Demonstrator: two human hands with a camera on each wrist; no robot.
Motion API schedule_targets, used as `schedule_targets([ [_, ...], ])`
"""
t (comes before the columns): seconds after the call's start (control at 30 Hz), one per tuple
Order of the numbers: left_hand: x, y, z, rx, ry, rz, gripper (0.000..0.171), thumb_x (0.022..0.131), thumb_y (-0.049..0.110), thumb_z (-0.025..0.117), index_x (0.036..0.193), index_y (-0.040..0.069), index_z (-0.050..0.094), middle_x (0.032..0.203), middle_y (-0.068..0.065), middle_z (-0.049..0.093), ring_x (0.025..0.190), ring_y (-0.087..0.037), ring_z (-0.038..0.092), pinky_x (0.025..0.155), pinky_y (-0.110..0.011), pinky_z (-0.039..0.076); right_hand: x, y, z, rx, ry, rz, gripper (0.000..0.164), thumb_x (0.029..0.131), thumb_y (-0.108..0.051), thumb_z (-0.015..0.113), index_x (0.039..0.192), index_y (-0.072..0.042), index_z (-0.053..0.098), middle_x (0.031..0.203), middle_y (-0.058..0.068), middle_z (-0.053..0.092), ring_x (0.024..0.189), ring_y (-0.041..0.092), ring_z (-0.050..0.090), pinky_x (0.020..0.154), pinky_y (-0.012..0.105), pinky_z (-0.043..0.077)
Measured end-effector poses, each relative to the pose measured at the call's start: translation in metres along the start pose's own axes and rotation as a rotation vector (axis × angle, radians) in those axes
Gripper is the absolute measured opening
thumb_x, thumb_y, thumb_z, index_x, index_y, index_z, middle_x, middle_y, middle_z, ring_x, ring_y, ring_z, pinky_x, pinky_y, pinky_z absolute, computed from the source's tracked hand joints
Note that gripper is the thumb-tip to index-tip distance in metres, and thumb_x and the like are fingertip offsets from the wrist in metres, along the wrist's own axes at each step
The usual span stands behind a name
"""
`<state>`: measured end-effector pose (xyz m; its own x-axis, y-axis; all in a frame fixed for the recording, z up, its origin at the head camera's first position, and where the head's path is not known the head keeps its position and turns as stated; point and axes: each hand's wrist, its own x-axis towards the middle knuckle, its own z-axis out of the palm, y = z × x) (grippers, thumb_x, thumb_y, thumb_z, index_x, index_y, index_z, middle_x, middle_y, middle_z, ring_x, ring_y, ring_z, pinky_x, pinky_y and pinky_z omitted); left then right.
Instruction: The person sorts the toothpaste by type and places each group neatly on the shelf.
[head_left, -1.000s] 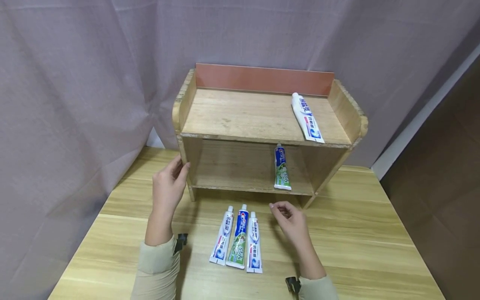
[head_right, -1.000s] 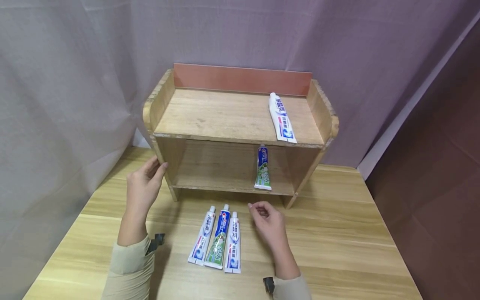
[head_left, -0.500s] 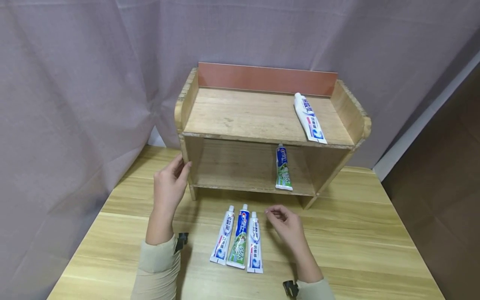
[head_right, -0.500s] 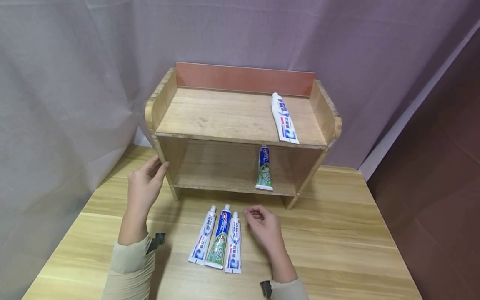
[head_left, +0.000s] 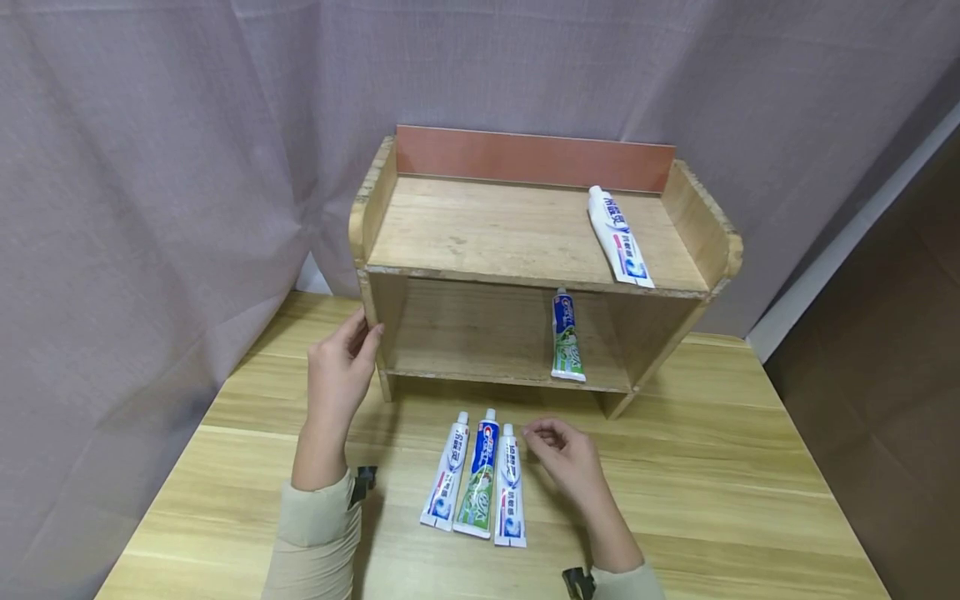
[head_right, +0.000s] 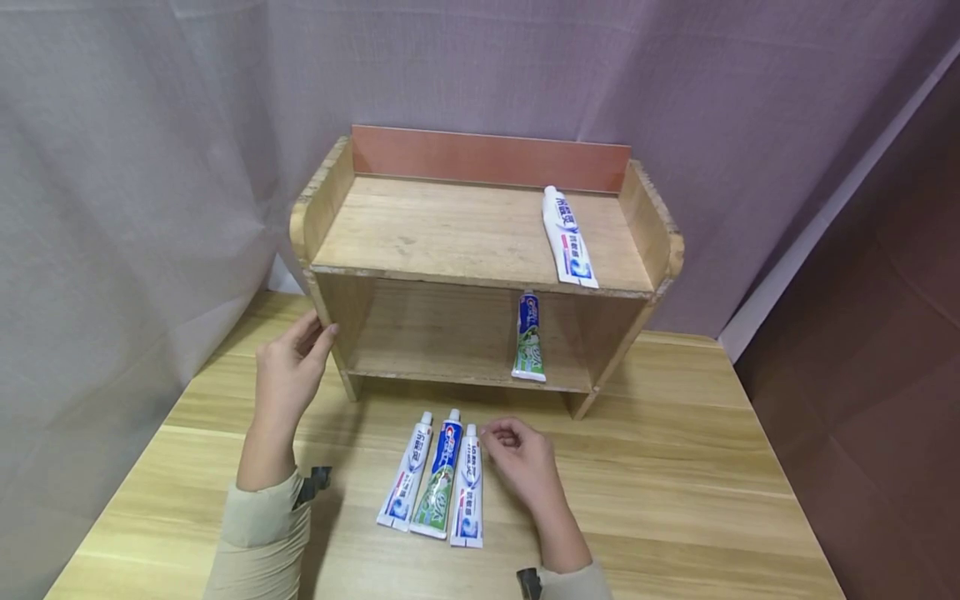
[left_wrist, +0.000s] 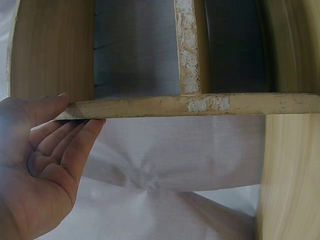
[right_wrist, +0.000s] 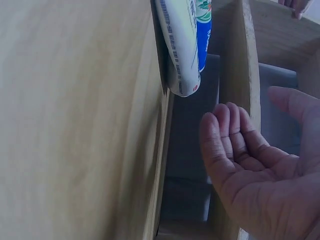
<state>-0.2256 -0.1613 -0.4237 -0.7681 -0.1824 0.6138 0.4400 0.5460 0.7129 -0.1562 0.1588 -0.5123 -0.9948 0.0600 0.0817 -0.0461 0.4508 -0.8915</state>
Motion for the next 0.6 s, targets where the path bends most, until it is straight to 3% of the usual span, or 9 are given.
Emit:
schedule_targets([
  [0.3, -0.0001, 0.0003, 0.0000, 0.019, -0.002, -0.007, 0.030, 0.096, 0.012, 0.070, 0.125, 0.002, 0.070, 0.111, -0.019, 0.072, 0.097, -0.027, 0.074, 0.081, -0.027, 0.063, -0.0015, 0.0021, 0.0034, -0.089, -0.092, 0.078, 0.014, 0.090, -0.021, 0.076, 0.099, -0.010, 0.075, 0.087, -0.001, 0.071, 0.080, 0.014, 0.065, 0.072, 0.023, 0.059],
  [0.6, -0.0004, 0.0021, -0.0011, 0.015, -0.007, -0.018, 0.031, 0.097, 0.012, 0.069, 0.125, 0.002, 0.069, 0.113, -0.019, 0.072, 0.098, -0.028, 0.074, 0.081, -0.029, 0.063, -0.0030, 0.0031, 0.0053, -0.121, -0.135, 0.088, 0.019, 0.090, -0.026, 0.077, 0.097, -0.008, 0.075, 0.082, -0.002, 0.070, 0.074, 0.014, 0.063, 0.067, 0.024, 0.058],
])
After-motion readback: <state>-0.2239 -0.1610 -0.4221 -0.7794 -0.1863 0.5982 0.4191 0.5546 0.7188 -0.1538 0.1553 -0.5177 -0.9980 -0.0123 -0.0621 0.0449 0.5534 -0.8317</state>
